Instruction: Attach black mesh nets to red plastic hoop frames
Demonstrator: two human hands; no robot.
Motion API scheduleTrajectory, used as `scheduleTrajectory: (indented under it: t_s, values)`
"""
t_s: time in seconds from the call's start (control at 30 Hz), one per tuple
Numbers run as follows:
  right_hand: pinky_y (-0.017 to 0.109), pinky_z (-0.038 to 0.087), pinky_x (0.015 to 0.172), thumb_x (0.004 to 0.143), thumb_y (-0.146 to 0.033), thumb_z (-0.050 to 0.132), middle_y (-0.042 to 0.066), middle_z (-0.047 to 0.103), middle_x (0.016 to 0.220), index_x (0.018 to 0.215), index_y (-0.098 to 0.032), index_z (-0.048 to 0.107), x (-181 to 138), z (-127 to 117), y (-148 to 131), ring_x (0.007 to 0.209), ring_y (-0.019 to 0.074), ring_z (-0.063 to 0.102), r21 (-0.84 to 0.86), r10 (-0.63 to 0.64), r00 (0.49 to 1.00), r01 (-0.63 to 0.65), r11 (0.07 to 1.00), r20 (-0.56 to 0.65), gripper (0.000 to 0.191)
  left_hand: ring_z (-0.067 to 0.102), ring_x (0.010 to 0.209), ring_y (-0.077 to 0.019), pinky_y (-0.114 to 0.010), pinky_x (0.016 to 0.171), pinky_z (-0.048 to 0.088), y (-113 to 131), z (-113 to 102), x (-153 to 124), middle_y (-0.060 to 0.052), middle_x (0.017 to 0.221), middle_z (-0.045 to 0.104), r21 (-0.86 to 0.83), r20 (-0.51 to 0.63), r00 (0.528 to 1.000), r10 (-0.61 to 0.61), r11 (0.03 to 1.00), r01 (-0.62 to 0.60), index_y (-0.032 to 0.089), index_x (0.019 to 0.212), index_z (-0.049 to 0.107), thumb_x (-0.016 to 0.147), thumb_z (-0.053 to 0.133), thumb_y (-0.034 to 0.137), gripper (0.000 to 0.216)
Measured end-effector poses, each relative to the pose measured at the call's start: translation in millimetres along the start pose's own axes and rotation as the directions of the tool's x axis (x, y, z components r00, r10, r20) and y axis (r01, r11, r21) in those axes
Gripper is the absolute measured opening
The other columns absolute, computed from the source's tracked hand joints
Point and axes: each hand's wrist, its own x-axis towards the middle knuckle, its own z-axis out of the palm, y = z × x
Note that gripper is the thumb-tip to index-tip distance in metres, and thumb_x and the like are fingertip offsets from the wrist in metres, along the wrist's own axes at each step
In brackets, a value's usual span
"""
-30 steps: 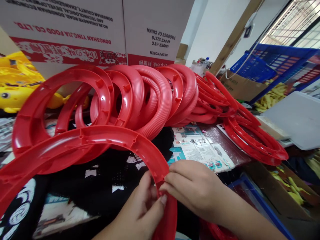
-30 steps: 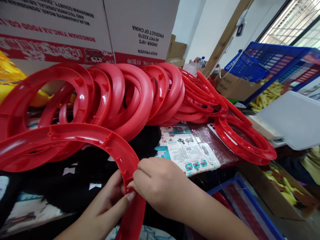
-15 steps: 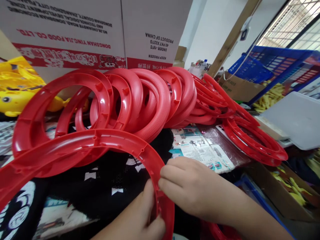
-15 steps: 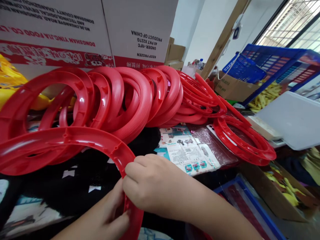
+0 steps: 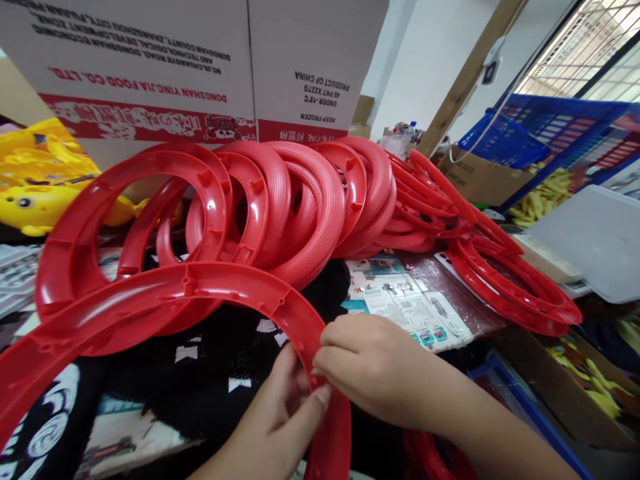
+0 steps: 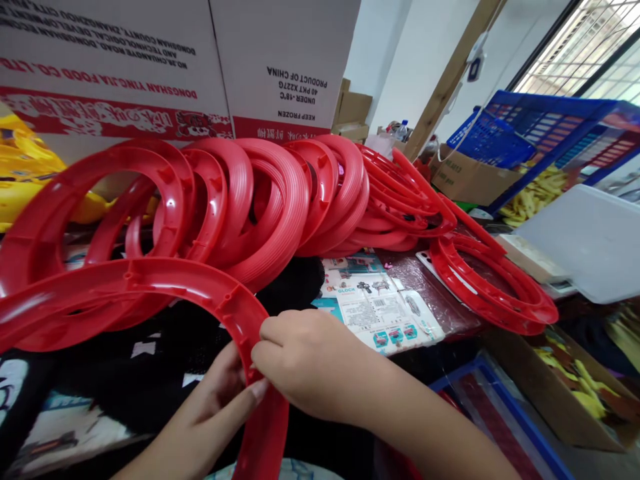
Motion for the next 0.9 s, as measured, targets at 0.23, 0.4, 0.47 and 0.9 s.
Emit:
scheduleTrajectory:
  t_s: [0.23,0.4,0.47,0.9]
  values:
    - [0.031,0.024,0.054,0.090,-0.014,0.047,0.001,0.050,0.068,0.066,-0.016,0.055,2.4,-11.1,-5.2,0.060,0.0137,0.037,-0.151,-0.112,0.990,0.098,0.984,-0.084,0.026,0.040,0.130,-0.0262,-0.039,0.108,0.034,9.8,-2.3,-1.5,-0.012,0.136,0.048,0.374,0.022,0.997,0.078,0.924,-0.081,0.019,0.135,0.031,0.090,0.047,0.025,0.048]
    - [0.031,0.026,0.055,0.089,-0.012,0.046,0.001,0.050,0.068,0.066,-0.016,0.056,4.1,-15.3,-6.7,0.061,0.0145,0.037,-0.113,-0.136,0.988,0.127,0.985,-0.072,0.026,0.036,0.133,-0.0277,-0.040,0.110,0.031,16.5,-4.0,-7.7,-0.013,0.140,0.043,0.545,0.082,0.996,0.024,0.836,-0.065,0.019,0.133,0.033,0.092,0.042,0.028,0.043]
    - [0.031,0.026,0.055,0.089,-0.011,0.046,0.001,0.049,0.068,0.065,-0.015,0.056,4.8,-13.7,-7.0,0.061,0.0145,0.036,-0.106,-0.148,0.984,0.137,0.985,-0.098,0.026,0.039,0.131,-0.0273,-0.039,0.109,0.033,17.0,-4.3,-9.4,-0.013,0.139,0.044,0.566,0.086,0.996,0.004,0.823,-0.052,0.019,0.131,0.035,0.092,0.041,0.028,0.041]
    - [0.024,0.039,0.061,0.085,-0.008,0.057,0.001,0.060,0.082,0.080,-0.012,0.065,15.9,-18.8,6.6,0.072,0.0119,0.052,0.159,-0.149,0.959,0.113,0.981,0.242,0.010,0.057,0.107,-0.0256,-0.040,0.101,0.042,8.6,-14.2,-15.6,-0.010,0.113,0.062,0.515,0.114,0.993,-0.029,0.856,-0.034,0.020,0.121,0.052,0.087,0.052,0.027,0.034]
